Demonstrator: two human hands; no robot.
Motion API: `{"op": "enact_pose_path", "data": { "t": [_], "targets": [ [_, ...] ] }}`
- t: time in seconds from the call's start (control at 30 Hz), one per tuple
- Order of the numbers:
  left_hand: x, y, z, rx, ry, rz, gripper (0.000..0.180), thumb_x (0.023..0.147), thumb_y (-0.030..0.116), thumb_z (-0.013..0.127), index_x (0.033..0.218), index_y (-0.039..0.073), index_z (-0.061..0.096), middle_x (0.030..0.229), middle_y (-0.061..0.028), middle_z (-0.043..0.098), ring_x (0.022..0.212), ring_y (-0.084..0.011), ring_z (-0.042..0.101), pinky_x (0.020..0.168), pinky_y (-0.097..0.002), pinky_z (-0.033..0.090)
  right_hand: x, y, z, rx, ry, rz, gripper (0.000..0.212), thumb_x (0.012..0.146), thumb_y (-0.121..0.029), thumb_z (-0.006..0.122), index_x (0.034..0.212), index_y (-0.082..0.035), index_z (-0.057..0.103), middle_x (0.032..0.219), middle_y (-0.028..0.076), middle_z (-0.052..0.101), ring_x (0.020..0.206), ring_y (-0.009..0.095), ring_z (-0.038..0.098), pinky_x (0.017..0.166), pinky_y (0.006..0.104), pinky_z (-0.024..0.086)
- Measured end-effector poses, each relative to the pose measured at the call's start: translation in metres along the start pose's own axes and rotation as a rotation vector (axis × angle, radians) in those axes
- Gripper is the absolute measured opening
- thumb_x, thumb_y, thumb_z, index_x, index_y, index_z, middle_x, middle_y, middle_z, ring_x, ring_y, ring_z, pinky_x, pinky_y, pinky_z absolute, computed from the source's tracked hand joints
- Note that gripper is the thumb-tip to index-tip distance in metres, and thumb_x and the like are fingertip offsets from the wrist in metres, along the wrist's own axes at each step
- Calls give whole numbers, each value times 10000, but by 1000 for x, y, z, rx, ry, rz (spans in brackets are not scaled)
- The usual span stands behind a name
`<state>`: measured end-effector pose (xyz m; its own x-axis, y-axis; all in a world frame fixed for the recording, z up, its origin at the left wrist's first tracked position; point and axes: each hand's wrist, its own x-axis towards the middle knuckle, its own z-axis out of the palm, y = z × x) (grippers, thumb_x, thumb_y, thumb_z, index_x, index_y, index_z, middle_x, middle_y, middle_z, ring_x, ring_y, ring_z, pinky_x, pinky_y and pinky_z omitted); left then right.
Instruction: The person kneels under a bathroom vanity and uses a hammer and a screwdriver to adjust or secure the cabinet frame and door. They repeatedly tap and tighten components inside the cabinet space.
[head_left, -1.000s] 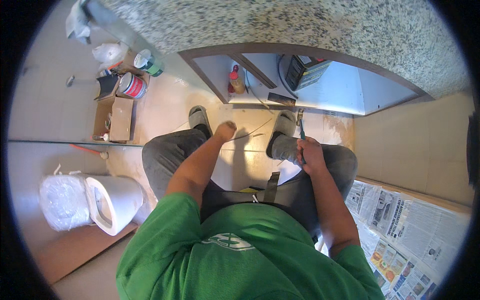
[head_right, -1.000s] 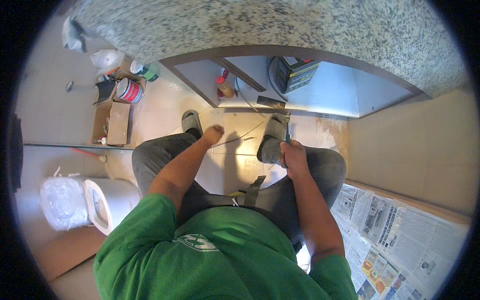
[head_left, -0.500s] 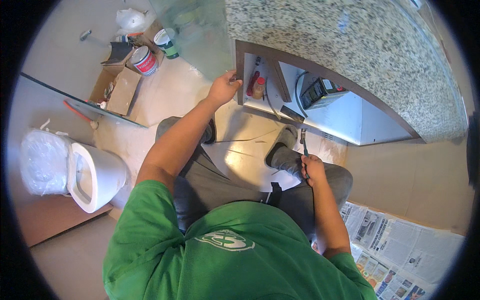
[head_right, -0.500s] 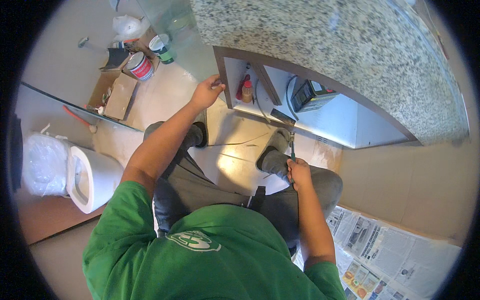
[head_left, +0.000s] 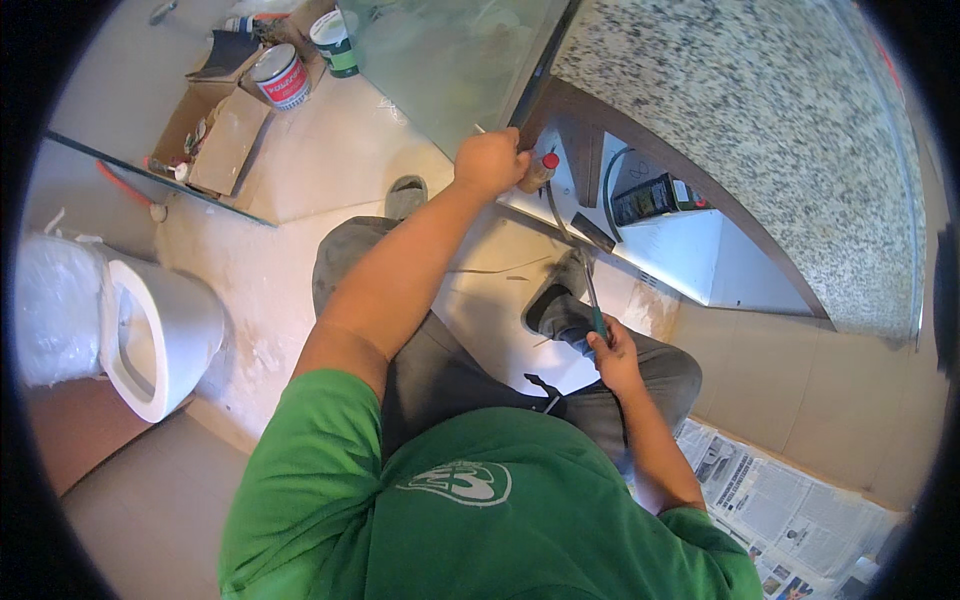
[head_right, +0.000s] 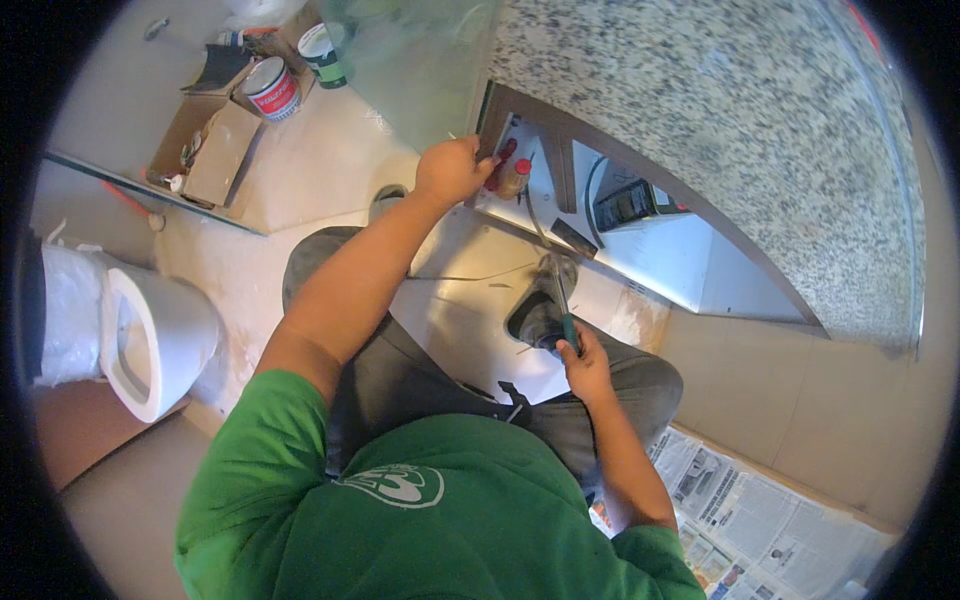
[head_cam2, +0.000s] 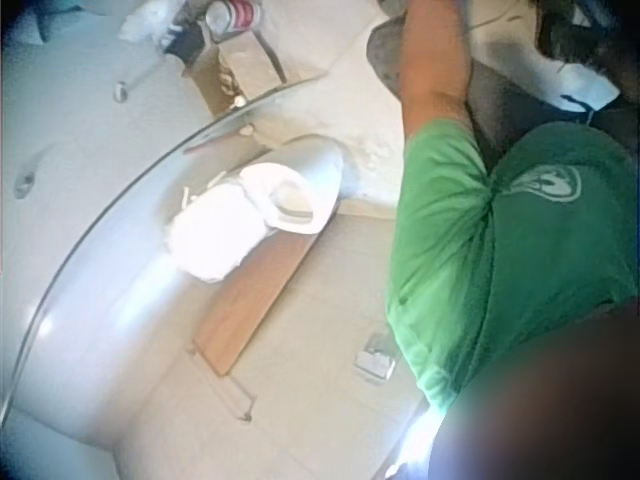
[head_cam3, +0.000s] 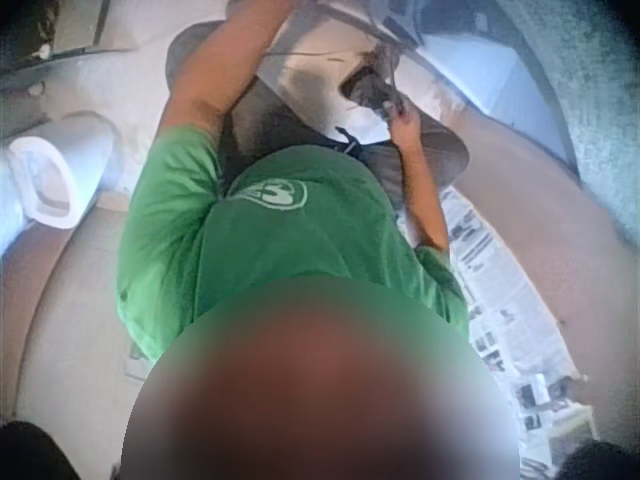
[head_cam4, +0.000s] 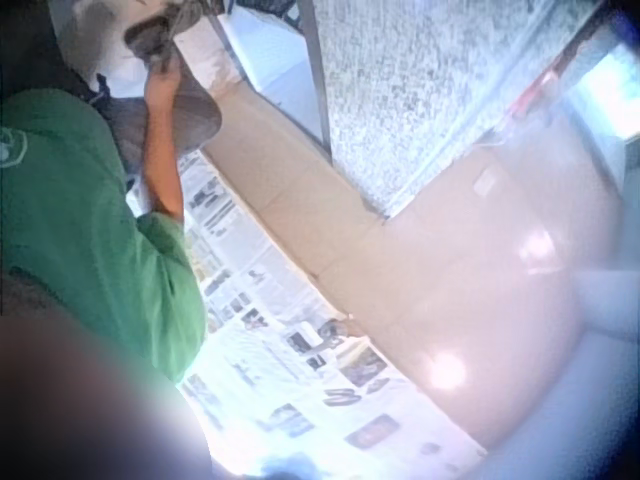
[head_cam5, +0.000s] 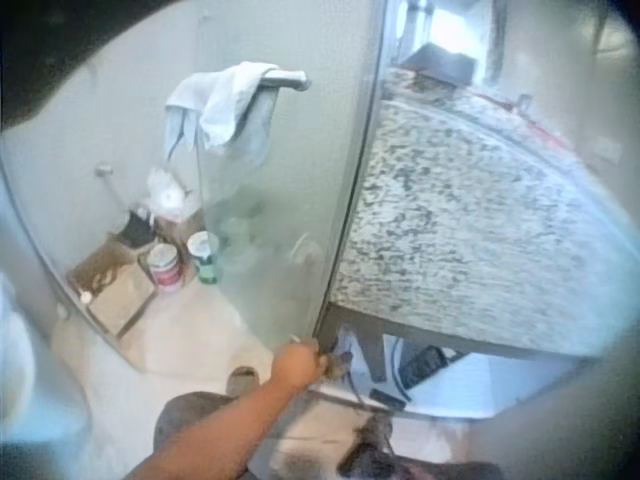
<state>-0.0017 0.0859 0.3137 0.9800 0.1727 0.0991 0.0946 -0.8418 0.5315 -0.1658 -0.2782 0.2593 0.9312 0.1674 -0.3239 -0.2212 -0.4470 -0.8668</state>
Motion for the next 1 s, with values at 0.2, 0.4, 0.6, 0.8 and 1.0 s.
{"op": "enact_pose_path", "data": {
  "t": [0.2,0.4,0.6,0.8,1.0],
  "targets": [
    [1,-1,-4,-5,8,2,387,795,416,700,926,55,652,819,-184,704,780,-386,689,744,-486,544,47,-16,15,-438,-177,98,390,746,-81,678,1127,0,652,893,176,669,767,239,656,730,333,518],
    [7,-6,17,4,41,-5,399,776,392,702,963,45,637,831,-182,709,791,-388,694,759,-478,553,38,-23,55,-245,-372,283,162,752,-38,672,905,-25,621,683,64,590,525,165,543,493,314,427],
    [10,2,19,3,5,-59,415,762,381,705,988,40,636,844,-197,707,803,-386,697,759,-483,559,18,-12,58,-91,-339,376,136,842,-74,688,793,-61,562,561,2,494,413,109,444,389,282,343],
    [11,2,11,-28,-5,-78,430,766,398,709,977,27,651,851,-202,705,825,-395,693,761,-480,558,15,-1,58,-74,-257,373,209,870,-151,705,755,-85,543,553,-12,474,418,107,428,402,294,336],
    [19,11,-24,-162,-32,-74,432,777,455,727,926,53,684,832,-146,718,809,-361,700,741,-458,547,20,13,59,-108,-244,371,232,857,-204,718,745,-79,559,596,-10,489,492,115,448,481,318,369]
  ]
}}
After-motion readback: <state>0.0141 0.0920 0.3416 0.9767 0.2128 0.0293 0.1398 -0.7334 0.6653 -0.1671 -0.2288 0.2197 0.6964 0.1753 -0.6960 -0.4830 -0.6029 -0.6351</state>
